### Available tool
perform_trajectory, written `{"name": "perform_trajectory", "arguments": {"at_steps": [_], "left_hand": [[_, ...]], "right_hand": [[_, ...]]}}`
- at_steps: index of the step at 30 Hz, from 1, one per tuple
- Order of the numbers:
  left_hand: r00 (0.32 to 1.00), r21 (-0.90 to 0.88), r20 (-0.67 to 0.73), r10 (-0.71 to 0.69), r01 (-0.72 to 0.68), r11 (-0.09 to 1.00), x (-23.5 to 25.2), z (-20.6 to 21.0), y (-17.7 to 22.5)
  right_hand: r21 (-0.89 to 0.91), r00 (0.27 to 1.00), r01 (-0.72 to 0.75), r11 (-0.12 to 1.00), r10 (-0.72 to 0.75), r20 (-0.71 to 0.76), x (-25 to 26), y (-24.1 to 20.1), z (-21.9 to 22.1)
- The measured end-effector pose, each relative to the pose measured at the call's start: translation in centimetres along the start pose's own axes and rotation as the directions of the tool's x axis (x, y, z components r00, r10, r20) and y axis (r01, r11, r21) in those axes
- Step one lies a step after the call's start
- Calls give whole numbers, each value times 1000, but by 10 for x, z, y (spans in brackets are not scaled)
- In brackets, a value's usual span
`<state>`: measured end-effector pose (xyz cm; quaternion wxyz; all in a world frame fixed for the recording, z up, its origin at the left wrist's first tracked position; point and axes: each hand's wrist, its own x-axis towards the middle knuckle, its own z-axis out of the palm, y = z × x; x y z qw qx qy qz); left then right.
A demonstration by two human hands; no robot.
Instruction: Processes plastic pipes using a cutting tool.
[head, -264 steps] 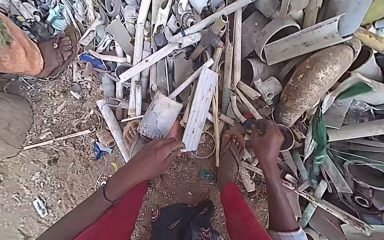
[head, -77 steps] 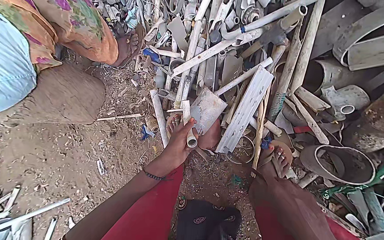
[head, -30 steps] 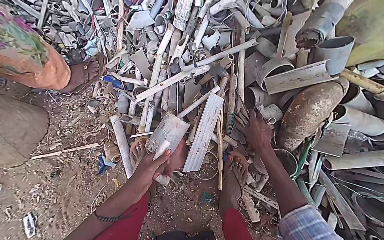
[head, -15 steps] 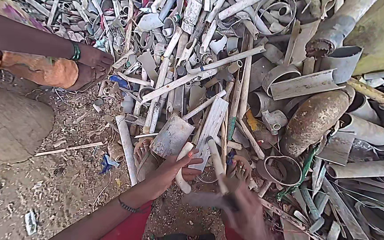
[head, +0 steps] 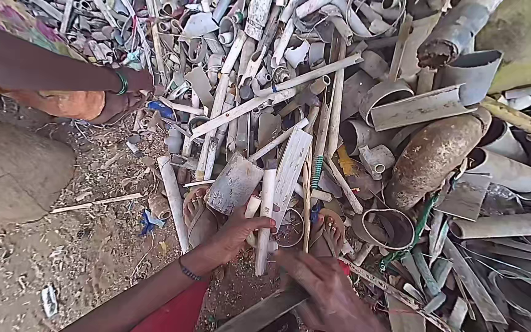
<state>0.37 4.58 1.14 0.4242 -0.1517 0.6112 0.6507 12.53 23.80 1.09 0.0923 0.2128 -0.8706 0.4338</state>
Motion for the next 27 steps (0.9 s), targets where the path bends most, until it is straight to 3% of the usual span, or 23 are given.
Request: {"name": "perform_trajectory", "arguments": {"at_steps": [2,5,6,8,9,12,14,16,18,20,23,27], "left_hand": [[998,155,21,66,-69,986,-1,-3,4],[994,311,83,74,-96,945,-6,-7,0],[994,329,89,62,-88,940,-8,-8,-1],[997,322,68,49,-68,944,-11,-6,1],[998,310,47,41,-53,949,-11,-6,2],[998,297,57,24,-39,954,-11,-12,4],[989,282,143,-25,-17,959,-13,-16,4],[962,225,262,-83,23,974,-16,-17,1],[938,294,331,-105,3,956,-18,-17,1],[946,469,322,-49,-115,876,-20,-17,1],[941,618,313,131,-306,724,-19,-21,-3],[930,671,307,202,-362,647,-21,-20,-3]], "right_hand": [[33,972,-83,996,88,-218,3,2,-7],[35,850,-277,960,261,-458,9,12,-3],[-31,848,-342,939,294,-441,8,20,1],[-192,883,-446,874,396,-251,9,36,7],[-188,862,-502,844,472,-185,8,42,8],[47,725,-631,774,611,-317,1,45,2],[255,631,-640,725,685,-364,1,47,-8],[400,617,-602,691,721,-316,2,53,-14],[511,648,-532,675,713,-267,5,56,-10],[537,692,-456,710,662,-287,8,56,-1],[355,748,-378,855,508,-427,8,59,9],[124,798,-255,959,281,-533,8,60,9]]}}
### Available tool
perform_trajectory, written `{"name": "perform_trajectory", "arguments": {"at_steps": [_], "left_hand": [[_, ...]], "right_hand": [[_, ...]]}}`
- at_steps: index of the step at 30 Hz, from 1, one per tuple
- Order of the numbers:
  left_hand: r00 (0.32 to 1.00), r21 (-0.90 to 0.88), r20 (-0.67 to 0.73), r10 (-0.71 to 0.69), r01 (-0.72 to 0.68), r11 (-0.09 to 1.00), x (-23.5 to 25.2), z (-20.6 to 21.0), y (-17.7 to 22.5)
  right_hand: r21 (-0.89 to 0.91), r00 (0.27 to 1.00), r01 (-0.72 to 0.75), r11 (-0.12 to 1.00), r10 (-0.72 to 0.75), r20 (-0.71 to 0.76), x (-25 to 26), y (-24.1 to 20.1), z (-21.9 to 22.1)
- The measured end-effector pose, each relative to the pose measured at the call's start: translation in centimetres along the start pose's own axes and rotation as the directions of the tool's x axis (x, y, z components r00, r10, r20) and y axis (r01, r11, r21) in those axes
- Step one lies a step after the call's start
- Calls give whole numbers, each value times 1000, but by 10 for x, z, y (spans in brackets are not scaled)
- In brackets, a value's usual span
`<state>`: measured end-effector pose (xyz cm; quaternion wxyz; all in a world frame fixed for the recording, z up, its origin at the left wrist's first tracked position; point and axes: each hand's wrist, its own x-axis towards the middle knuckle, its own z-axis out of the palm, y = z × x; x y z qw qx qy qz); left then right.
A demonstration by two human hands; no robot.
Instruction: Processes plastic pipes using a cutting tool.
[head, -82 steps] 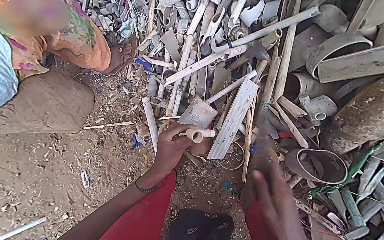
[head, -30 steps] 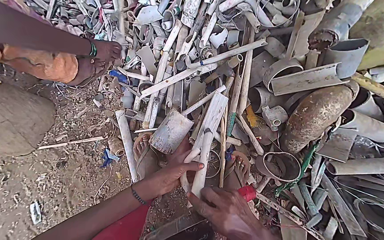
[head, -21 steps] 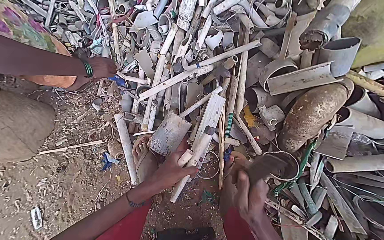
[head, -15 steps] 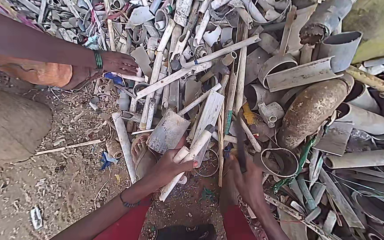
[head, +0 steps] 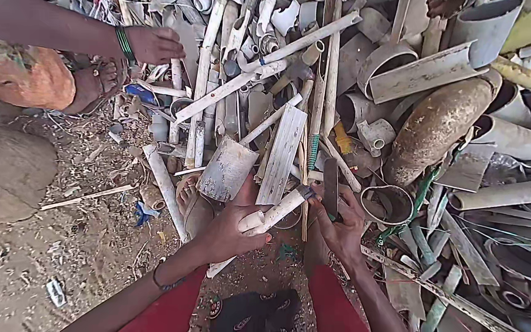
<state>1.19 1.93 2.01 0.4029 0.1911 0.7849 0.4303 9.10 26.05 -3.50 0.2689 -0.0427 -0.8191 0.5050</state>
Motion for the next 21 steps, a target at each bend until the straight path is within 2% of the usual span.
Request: {"name": "perform_trajectory", "arguments": {"at_steps": [3,6,8,11,14,17,21], "left_hand": [[1000,80,-5,6,-6,997,0,1,4],[1000,141,2,1,-2,990,1,0,3],[1000,122,3,-15,15,992,-1,0,0],[990,-99,56,-130,135,986,-3,-1,2],[962,-447,155,-223,270,853,0,3,4],[957,-657,228,-180,288,697,6,9,8],[961,-807,275,-23,244,538,12,13,6]], "right_hand": [[-95,991,133,986,-132,24,0,4,-4],[-178,974,213,961,-196,109,-2,9,-5],[-233,968,247,941,-230,95,-5,10,1],[-288,978,209,935,-202,56,-9,6,8],[-279,993,111,954,-118,-8,-12,3,12],[-183,996,-14,983,-2,-89,-14,2,16],[20,970,-140,990,141,-196,-8,-1,18]]}}
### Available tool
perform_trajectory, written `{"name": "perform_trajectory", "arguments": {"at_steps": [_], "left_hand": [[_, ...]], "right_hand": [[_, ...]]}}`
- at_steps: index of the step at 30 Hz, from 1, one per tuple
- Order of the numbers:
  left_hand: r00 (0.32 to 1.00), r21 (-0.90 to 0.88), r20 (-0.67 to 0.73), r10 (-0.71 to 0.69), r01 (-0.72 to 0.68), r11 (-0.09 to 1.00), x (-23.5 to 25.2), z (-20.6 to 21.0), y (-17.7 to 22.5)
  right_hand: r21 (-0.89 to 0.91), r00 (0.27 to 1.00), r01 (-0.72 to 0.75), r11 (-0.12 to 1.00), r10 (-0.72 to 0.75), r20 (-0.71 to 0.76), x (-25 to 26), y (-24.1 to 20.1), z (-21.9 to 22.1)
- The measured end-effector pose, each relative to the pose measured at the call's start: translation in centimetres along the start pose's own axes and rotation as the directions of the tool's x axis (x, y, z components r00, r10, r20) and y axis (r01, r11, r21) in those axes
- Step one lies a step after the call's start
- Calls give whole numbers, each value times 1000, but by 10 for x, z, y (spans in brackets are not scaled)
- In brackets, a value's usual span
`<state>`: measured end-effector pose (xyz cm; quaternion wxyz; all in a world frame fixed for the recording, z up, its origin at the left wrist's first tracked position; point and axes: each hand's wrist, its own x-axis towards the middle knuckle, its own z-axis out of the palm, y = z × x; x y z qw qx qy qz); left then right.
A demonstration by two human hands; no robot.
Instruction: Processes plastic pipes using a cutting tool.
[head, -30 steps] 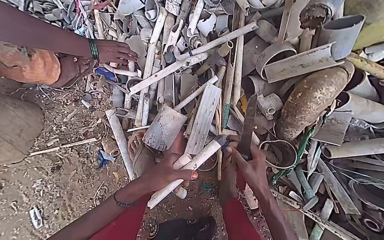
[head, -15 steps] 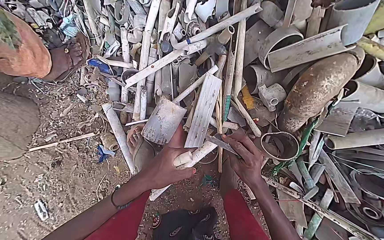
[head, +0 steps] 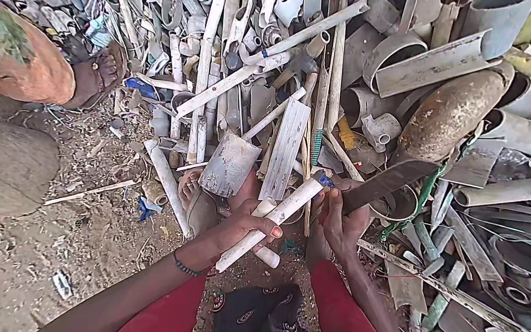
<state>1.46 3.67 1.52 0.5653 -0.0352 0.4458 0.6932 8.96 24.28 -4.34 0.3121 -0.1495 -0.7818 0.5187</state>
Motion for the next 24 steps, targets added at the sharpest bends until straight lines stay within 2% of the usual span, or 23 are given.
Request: {"name": "perform_trajectory", "arguments": {"at_steps": [3,5,6,7,8,9,11,13,15,17,19,21,22,24], "left_hand": [[977,-221,200,68,-23,975,-1,-10,-4],[934,-305,350,74,38,952,-4,-14,-5],[916,-269,398,53,61,961,-5,-17,-6],[922,-129,387,5,49,990,-8,-17,-5],[942,84,332,-40,12,996,-9,-15,-4],[954,312,298,-41,-57,948,-9,-13,-1],[971,711,239,17,-187,677,-9,-13,10],[983,896,176,58,-184,405,-8,-10,19],[985,958,134,111,-157,239,-8,-4,22],[970,987,102,222,-127,100,-9,-2,18],[905,995,100,413,-81,-63,-10,-1,12],[791,979,151,593,-38,-199,-11,-2,6],[752,977,151,642,-16,-211,-12,-3,3],[715,995,71,695,-5,-96,-16,-6,0]], "right_hand": [[229,991,-122,966,132,-30,6,-14,0],[385,966,-225,895,256,-30,10,-21,1],[438,949,-267,859,313,-36,11,-24,2],[461,929,-310,832,367,-39,12,-28,1],[475,910,-355,805,413,-20,13,-30,-2],[489,887,-406,773,461,7,13,-33,-6],[509,862,-452,733,505,39,17,-37,-14],[535,894,-420,733,434,107,18,-36,-28],[563,901,-423,710,394,181,18,-35,-44],[615,871,-476,629,432,233,16,-41,-54],[659,833,-538,525,451,321,10,-49,-60],[684,790,-594,423,466,398,3,-57,-57],[687,779,-611,394,457,430,0,-61,-55],[682,768,-624,382,461,445,-3,-66,-50]]}}
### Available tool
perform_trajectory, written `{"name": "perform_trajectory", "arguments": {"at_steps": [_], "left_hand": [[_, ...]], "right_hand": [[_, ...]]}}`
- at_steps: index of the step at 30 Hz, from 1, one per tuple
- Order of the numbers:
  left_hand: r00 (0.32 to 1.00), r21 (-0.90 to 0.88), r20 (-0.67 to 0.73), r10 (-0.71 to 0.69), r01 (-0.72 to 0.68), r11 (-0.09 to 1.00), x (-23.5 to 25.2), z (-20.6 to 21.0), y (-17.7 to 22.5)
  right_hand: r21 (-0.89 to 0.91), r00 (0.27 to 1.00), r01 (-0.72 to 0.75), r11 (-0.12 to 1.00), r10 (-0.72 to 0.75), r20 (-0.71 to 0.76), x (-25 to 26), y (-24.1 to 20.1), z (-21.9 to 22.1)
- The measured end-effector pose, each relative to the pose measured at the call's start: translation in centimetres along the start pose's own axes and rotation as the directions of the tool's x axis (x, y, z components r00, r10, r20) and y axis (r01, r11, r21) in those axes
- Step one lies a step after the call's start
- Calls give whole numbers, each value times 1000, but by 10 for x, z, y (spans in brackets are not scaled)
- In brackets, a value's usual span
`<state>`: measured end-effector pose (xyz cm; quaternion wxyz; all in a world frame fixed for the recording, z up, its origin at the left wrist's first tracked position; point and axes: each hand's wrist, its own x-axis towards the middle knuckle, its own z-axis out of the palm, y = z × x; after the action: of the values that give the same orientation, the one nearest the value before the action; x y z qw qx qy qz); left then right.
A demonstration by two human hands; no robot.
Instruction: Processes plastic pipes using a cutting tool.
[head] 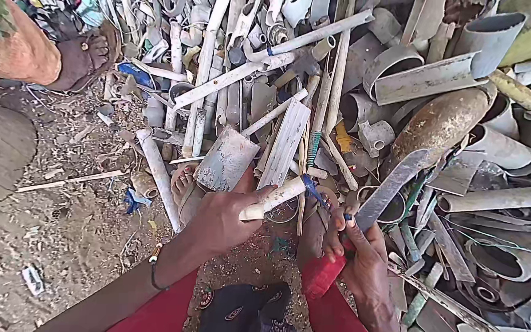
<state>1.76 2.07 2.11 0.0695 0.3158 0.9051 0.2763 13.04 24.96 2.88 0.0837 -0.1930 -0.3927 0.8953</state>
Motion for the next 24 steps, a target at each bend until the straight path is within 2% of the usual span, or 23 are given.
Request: {"name": "perform_trajectory", "arguments": {"at_steps": [2,3,6,9,11,12,13,14,15,16,17,18,20,21,22,23,24], "left_hand": [[990,-176,48,-131,138,975,-3,-5,-5],[984,-288,89,-154,173,942,-4,-6,-9],[979,-649,202,-29,156,744,-10,-5,-17],[926,-854,335,174,221,471,-13,-6,-16],[895,-902,375,241,292,317,-14,-5,-12],[897,-922,372,240,327,207,-17,-7,-12],[915,-935,354,192,349,61,-22,-12,-13],[942,-934,319,105,331,-133,-27,-19,-19],[966,-927,259,11,251,-280,-28,-31,-28],[973,-921,204,-113,151,-358,-30,-43,-37],[962,-944,168,-217,93,-317,-35,-52,-51],[918,-974,193,-345,138,-179,-44,-57,-61],[771,-906,210,-601,384,176,-57,-58,-51],[764,-819,174,-621,463,339,-58,-54,-42],[822,-736,129,-554,454,502,-59,-47,-38],[902,-651,91,-421,374,660,-58,-40,-39],[958,-573,78,-276,270,774,-56,-35,-41]], "right_hand": [[-19,999,4,1000,-4,-44,1,0,2],[-26,997,2,1000,-4,-79,2,-1,0],[-22,988,23,999,-26,-155,4,-14,-10],[24,991,96,995,-94,-90,4,-33,-14],[16,988,136,991,-134,-81,5,-44,-12],[-2,981,160,987,-160,-106,7,-49,-14],[-22,966,185,983,-186,-178,12,-54,-21],[-29,935,215,976,-215,-283,18,-59,-37],[-37,886,250,967,-244,-395,23,-66,-61],[-68,825,272,960,-269,-497,25,-73,-85],[-153,781,269,951,-308,-544,23,-80,-105],[-285,751,234,929,-359,-553,17,-83,-118],[-578,753,128,806,-458,-473,1,-79,-125],[-669,789,89,738,-463,-405,-3,-76,-120],[-730,826,51,682,-439,-353,-4,-72,-111],[-765,855,24,644,-410,-318,-2,-66,-99],[-778,875,22,628,-389,-289,1,-58,-84]]}}
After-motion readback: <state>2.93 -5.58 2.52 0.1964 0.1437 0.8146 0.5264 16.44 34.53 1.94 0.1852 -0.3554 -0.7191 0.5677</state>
